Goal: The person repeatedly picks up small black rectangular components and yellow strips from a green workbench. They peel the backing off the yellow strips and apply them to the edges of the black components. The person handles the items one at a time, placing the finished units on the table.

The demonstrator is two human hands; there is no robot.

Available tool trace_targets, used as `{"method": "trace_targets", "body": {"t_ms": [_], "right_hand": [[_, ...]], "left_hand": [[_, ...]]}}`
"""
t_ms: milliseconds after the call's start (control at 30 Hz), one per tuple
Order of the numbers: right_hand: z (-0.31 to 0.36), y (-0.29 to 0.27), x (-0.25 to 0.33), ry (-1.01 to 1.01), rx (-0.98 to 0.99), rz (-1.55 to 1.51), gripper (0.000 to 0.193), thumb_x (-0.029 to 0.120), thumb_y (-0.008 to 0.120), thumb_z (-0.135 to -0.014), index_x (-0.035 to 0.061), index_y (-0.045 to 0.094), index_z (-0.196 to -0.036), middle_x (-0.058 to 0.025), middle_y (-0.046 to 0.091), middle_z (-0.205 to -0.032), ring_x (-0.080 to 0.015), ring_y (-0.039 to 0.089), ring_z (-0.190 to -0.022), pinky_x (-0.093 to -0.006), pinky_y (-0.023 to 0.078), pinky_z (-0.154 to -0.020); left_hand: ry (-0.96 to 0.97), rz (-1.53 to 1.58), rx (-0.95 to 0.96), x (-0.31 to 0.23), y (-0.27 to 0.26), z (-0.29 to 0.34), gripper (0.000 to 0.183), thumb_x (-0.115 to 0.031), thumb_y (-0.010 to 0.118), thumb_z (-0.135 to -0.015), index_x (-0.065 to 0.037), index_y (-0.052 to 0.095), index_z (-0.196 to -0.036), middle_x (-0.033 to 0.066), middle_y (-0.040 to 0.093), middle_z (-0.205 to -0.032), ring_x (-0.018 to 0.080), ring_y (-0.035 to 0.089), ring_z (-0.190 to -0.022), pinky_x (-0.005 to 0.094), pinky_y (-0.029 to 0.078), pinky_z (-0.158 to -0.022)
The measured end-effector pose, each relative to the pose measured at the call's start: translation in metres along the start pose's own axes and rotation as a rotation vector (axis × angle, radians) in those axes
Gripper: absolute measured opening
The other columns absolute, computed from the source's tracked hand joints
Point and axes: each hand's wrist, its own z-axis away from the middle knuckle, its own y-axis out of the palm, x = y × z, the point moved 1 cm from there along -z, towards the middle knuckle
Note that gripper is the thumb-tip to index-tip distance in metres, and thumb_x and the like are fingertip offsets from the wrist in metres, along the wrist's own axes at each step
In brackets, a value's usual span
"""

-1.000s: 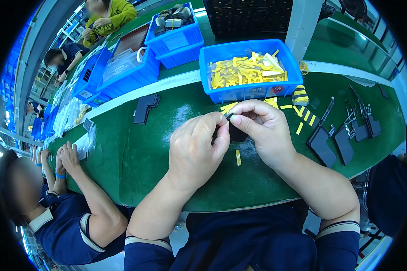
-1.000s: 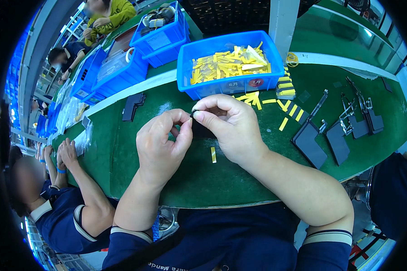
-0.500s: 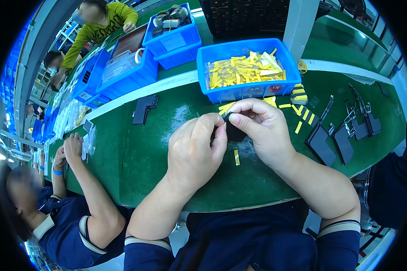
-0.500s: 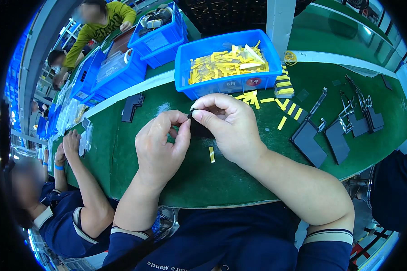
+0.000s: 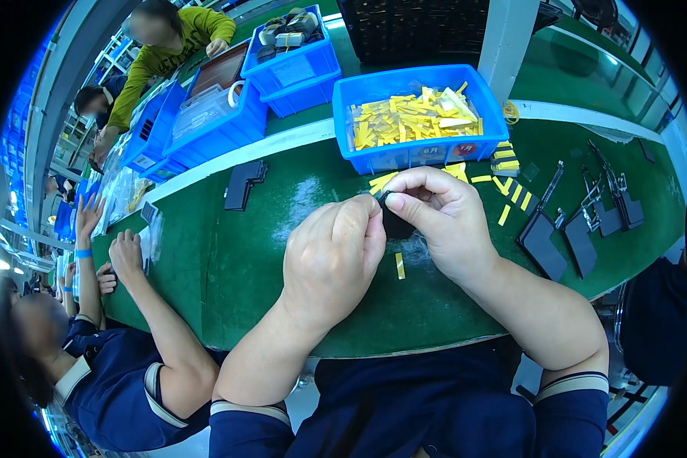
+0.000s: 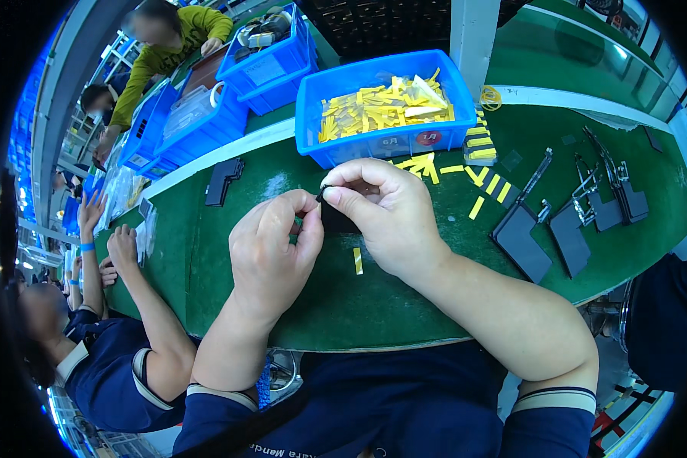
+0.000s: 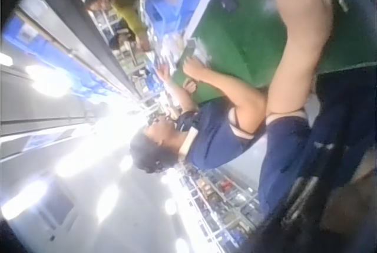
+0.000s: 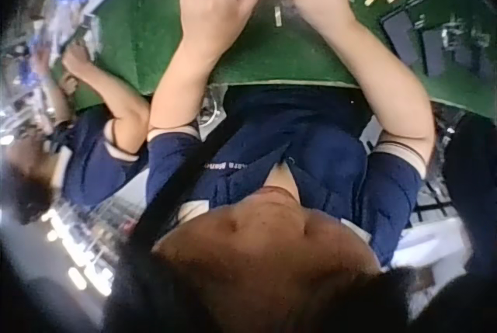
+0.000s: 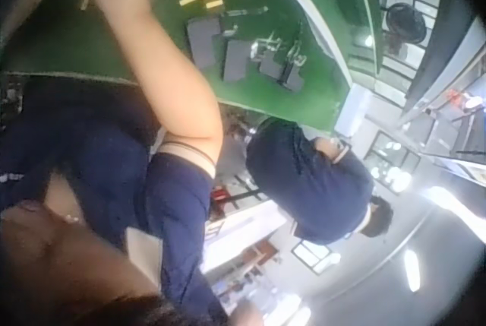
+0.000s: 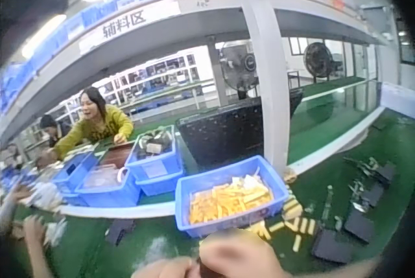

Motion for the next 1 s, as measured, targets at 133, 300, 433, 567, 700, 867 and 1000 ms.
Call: {"method": "trace_targets", "body": {"t_ms": [133,300,433,567,700,867,1000], "right_hand": [[0.0,0.001,0.0,-0.009,-0.005,0.01,0.008,0.0,0.062,-0.084,-0.0004,0.063,-0.092,-0.0026,0.062,-0.088,-0.0074,0.057,-0.08,-0.0224,0.048,-0.074],[-0.001,0.0,-0.001,-0.006,-0.007,0.013,0.008,0.001,0.062,-0.084,-0.0004,0.063,-0.092,-0.0028,0.062,-0.088,-0.0076,0.057,-0.08,-0.0226,0.048,-0.074],[0.0,-0.001,-0.001,-0.011,-0.018,0.0,0.008,0.001,0.062,-0.084,-0.0003,0.063,-0.092,-0.0032,0.063,-0.087,-0.008,0.058,-0.079,-0.023,0.048,-0.074],[0.0,0.0,0.0,-0.013,0.002,-0.003,0.008,0.001,0.062,-0.084,-0.0005,0.063,-0.092,-0.0035,0.063,-0.087,-0.0083,0.059,-0.08,-0.0232,0.049,-0.074],[0.0,0.001,0.0,-0.039,0.0,0.022,0.008,0.001,0.062,-0.084,-0.0006,0.063,-0.092,-0.004,0.063,-0.087,-0.0086,0.059,-0.08,-0.0233,0.049,-0.074],[0.002,0.001,0.001,-0.023,0.001,0.046,0.007,0.001,0.062,-0.083,-0.0005,0.064,-0.09,-0.0036,0.062,-0.086,-0.0083,0.058,-0.078,-0.0226,0.048,-0.072],[0.002,0.001,-0.001,-0.022,0.003,0.062,0.006,0.001,0.062,-0.083,-0.0004,0.064,-0.089,-0.0032,0.062,-0.087,-0.0076,0.057,-0.076,-0.0218,0.047,-0.069]], "left_hand": [[-0.018,-0.021,0.012,-0.001,-0.001,0.0,0.019,0.005,0.067,-0.068,-0.003,0.056,-0.08,0.0052,0.061,-0.07,0.0191,0.058,-0.054,0.0284,0.046,-0.046],[-0.079,0.016,0.041,0.0,-0.001,0.001,0.017,0.004,0.067,-0.07,-0.002,0.056,-0.081,0.0056,0.062,-0.07,0.0168,0.059,-0.054,0.0267,0.046,-0.047],[-0.262,0.248,0.112,0.006,-0.004,-0.004,0.012,0.0,0.068,-0.073,0.0,0.059,-0.081,0.0061,0.063,-0.071,0.0122,0.061,-0.059,0.023,0.047,-0.049],[-0.371,0.363,0.113,0.005,-0.005,-0.009,0.007,-0.002,0.068,-0.075,0.0,0.063,-0.08,0.0063,0.065,-0.074,0.0101,0.061,-0.063,0.0203,0.048,-0.053],[-0.377,0.372,0.159,0.009,-0.006,-0.006,0.009,-0.004,0.07,-0.077,0.0,0.064,-0.083,0.0059,0.065,-0.075,0.0092,0.062,-0.065,0.0207,0.048,-0.056],[-0.566,0.539,0.228,0.01,-0.01,-0.008,0.008,-0.005,0.07,-0.078,-0.001,0.065,-0.084,0.0022,0.064,-0.075,0.0063,0.059,-0.066,0.0198,0.046,-0.059],[-0.678,0.667,0.278,0.019,-0.008,-0.006,0.007,-0.004,0.07,-0.079,-0.002,0.065,-0.084,-0.001,0.062,-0.076,0.0041,0.055,-0.067,0.0183,0.044,-0.059]]}}
